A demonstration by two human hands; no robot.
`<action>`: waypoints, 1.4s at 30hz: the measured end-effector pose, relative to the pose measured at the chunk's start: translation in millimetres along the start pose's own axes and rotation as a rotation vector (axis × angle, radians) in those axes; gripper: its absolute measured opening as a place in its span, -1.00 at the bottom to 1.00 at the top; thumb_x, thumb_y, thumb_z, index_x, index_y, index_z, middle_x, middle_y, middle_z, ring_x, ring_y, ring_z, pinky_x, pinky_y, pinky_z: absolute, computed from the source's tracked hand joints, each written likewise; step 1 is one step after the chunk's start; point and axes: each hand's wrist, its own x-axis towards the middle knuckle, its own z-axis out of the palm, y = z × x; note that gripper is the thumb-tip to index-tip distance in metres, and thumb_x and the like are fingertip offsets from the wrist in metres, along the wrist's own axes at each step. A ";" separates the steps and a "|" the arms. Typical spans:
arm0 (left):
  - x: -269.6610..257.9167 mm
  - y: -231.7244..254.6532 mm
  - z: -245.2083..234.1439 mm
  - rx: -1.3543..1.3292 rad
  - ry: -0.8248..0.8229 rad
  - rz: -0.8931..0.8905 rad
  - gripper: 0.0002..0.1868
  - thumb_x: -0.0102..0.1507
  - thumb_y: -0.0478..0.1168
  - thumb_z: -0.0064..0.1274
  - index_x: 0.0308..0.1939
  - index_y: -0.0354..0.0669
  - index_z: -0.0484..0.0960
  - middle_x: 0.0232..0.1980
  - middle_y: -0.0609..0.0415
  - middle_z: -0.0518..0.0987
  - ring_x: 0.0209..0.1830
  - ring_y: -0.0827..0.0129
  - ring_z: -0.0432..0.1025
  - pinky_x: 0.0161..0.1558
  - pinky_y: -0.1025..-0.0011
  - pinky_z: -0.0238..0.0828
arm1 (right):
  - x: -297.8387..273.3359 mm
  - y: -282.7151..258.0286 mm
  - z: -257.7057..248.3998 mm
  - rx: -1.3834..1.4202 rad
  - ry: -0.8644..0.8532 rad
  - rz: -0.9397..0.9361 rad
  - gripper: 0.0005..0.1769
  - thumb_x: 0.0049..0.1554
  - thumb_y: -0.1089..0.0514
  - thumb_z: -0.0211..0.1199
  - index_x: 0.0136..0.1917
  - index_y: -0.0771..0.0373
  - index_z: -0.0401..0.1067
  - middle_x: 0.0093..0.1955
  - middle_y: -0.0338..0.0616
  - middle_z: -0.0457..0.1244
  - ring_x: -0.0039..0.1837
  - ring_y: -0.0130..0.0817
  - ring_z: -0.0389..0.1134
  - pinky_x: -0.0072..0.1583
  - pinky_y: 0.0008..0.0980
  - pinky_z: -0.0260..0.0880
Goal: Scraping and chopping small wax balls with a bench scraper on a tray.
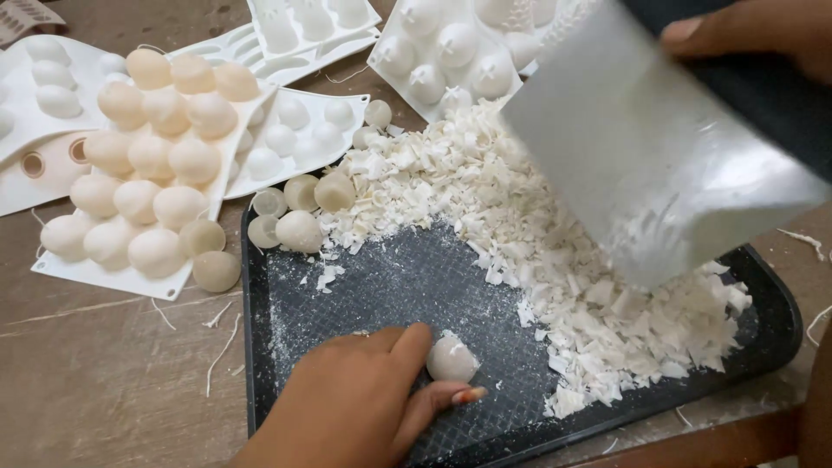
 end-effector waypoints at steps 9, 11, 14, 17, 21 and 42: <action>2.5 -7.6 -8.3 -0.004 0.126 0.167 -0.60 0.25 0.08 0.11 -0.17 -0.18 0.42 -0.35 -0.11 0.58 -0.38 -0.09 0.53 -0.35 0.04 0.41 | -47.8 -78.5 40.8 -0.078 -0.019 -0.524 -0.17 0.29 -0.01 0.29 0.68 -0.36 -0.04 -0.37 0.39 0.24 -0.48 0.15 0.17 -0.52 0.01 0.19; 3.5 -10.4 -5.5 0.074 0.217 0.361 -0.64 0.27 0.03 0.10 -0.19 -0.19 0.43 -0.33 -0.10 0.56 -0.45 -0.03 0.50 -0.39 0.08 0.40 | -50.1 -84.4 41.6 -0.095 -0.059 -0.511 -0.13 0.30 -0.01 0.23 0.74 -0.39 -0.08 -0.34 0.36 0.27 -0.49 -0.10 0.14 -0.50 -0.06 0.19; 3.9 -4.3 -3.9 0.073 0.259 0.314 -0.64 0.29 0.07 0.13 -0.26 -0.13 0.46 -0.37 -0.06 0.57 -0.50 -0.02 0.48 -0.42 0.10 0.38 | -82.0 -124.6 31.1 0.171 -0.173 -0.267 -0.21 0.27 0.01 0.26 0.64 -0.55 0.05 -0.25 -0.02 0.40 -0.51 -0.22 0.31 -0.45 -0.10 0.34; 4.1 2.4 -2.3 0.100 0.298 0.313 -0.64 0.28 0.06 0.14 -0.32 -0.13 0.46 -0.44 -0.03 0.56 -0.54 -0.01 0.47 -0.41 0.10 0.38 | -88.6 -131.0 35.3 0.121 -0.175 -0.282 -0.20 0.28 -0.01 0.25 0.64 -0.52 -0.03 -0.16 -0.12 0.41 -0.47 -0.25 0.40 -0.42 -0.15 0.45; 4.5 4.3 -0.2 0.065 0.333 0.314 -0.62 0.28 0.07 0.15 -0.35 -0.12 0.46 -0.47 -0.01 0.56 -0.55 0.01 0.47 -0.42 0.13 0.37 | -92.9 -130.9 44.2 0.098 -0.142 -0.412 -0.16 0.19 -0.02 0.19 0.66 -0.46 0.00 -0.15 -0.15 0.42 -0.44 -0.25 0.44 -0.43 -0.18 0.47; 3.6 1.8 12.1 0.104 0.327 0.281 -0.73 0.28 0.04 0.06 -0.25 -0.06 0.48 -0.41 0.01 0.58 -0.47 0.04 0.50 -0.37 0.11 0.37 | -126.8 -170.8 54.1 -0.228 -0.240 -0.343 -0.18 0.29 0.07 -0.02 0.70 -0.39 -0.23 -0.38 -0.04 0.36 -0.31 -0.17 0.39 -0.16 -0.16 0.43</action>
